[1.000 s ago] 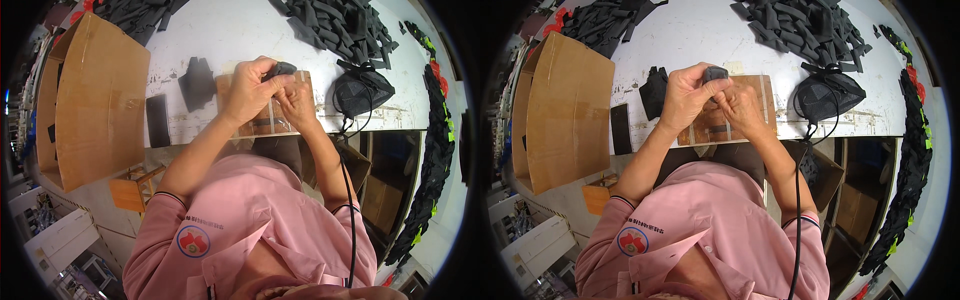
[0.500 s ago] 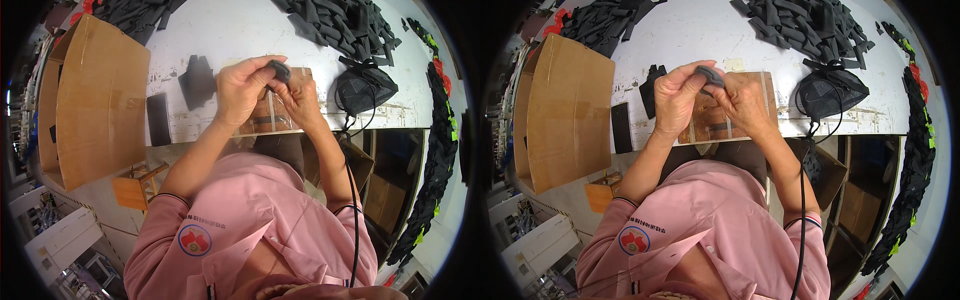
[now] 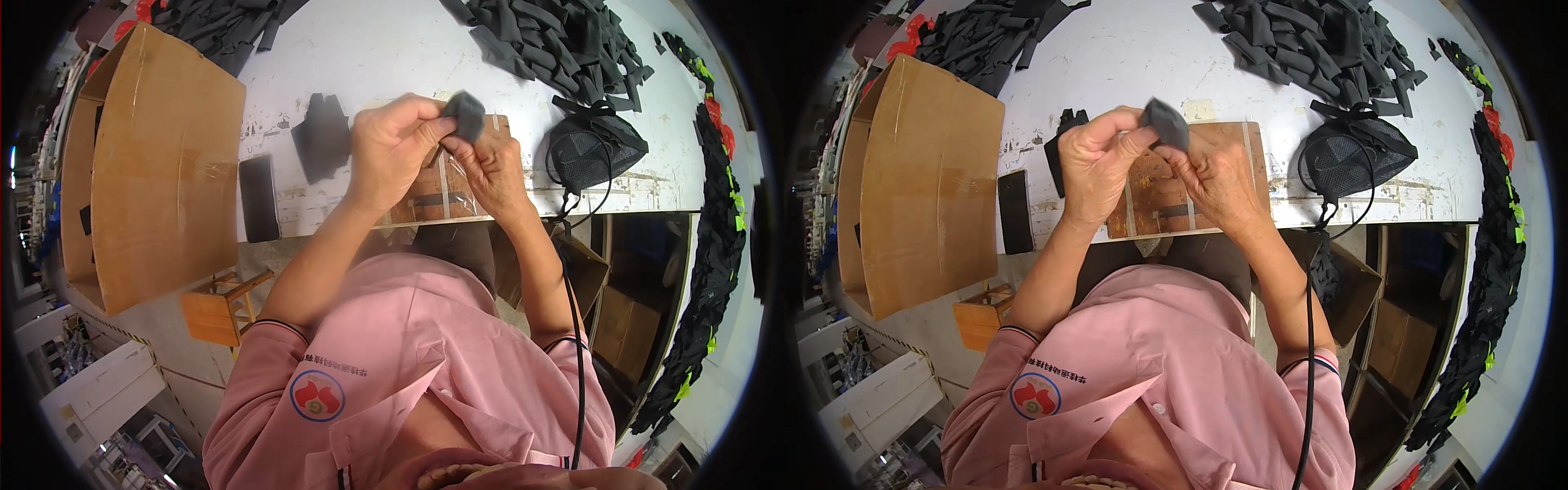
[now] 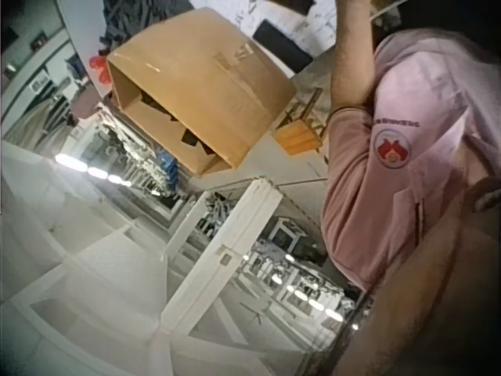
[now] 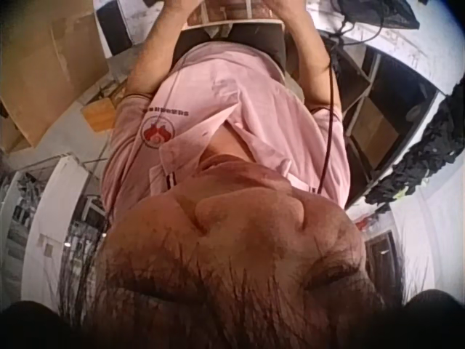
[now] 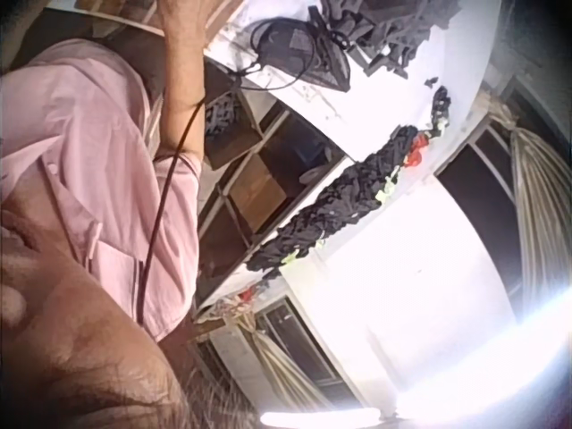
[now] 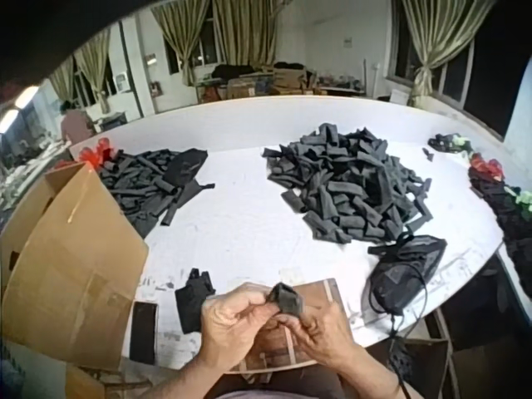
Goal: Assembling black foam pieces onto a long component at a workbench.
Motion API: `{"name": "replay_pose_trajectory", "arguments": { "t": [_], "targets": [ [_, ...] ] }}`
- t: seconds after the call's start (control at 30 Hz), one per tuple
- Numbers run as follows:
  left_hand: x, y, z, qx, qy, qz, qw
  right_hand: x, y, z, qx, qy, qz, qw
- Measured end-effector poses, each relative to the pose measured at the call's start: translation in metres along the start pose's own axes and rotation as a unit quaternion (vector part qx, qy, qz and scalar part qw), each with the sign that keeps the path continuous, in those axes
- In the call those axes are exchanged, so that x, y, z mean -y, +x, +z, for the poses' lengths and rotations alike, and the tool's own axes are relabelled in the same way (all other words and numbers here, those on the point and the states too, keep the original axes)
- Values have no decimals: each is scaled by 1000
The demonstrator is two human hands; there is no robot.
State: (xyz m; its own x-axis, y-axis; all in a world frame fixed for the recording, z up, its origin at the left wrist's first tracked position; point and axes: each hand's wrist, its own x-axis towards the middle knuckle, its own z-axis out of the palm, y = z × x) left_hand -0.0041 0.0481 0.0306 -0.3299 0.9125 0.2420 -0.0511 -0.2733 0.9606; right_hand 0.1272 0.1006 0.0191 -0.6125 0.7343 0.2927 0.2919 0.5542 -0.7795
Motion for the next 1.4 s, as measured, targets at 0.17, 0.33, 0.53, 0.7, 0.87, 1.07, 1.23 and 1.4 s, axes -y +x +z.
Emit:
{"name": "replay_pose_trajectory", "arguments": {
  "t": [0.17,0.33,0.53,0.7,0.87,1.07,1.23,1.4],
  "targets": [
    [15,-5,-14,27,177,3,984,-16,-7,17,-33,7,-61,998],
    [14,0,-4,-20,109,30,993,-6,-3,1,0,-61,-27,998],
    [3,-1,-14,-31,117,67,990,5,12,-8,-25,-111,-98,989],
    [16,-10,-7,4,192,109,975,-20,-3,13,-57,-81,-122,988],
    [9,-2,1,-9,-1,19,1000,-11,-1,2,6,-65,-46,997],
    [-16,1,-5,-22,198,156,968,15,4,-7,-79,-21,-55,995],
    [-28,11,-6,15,258,147,955,12,12,-12,-63,-39,-64,995],
    [-26,24,-11,55,265,160,949,6,14,-11,-60,-27,-71,995]
  ]
}}
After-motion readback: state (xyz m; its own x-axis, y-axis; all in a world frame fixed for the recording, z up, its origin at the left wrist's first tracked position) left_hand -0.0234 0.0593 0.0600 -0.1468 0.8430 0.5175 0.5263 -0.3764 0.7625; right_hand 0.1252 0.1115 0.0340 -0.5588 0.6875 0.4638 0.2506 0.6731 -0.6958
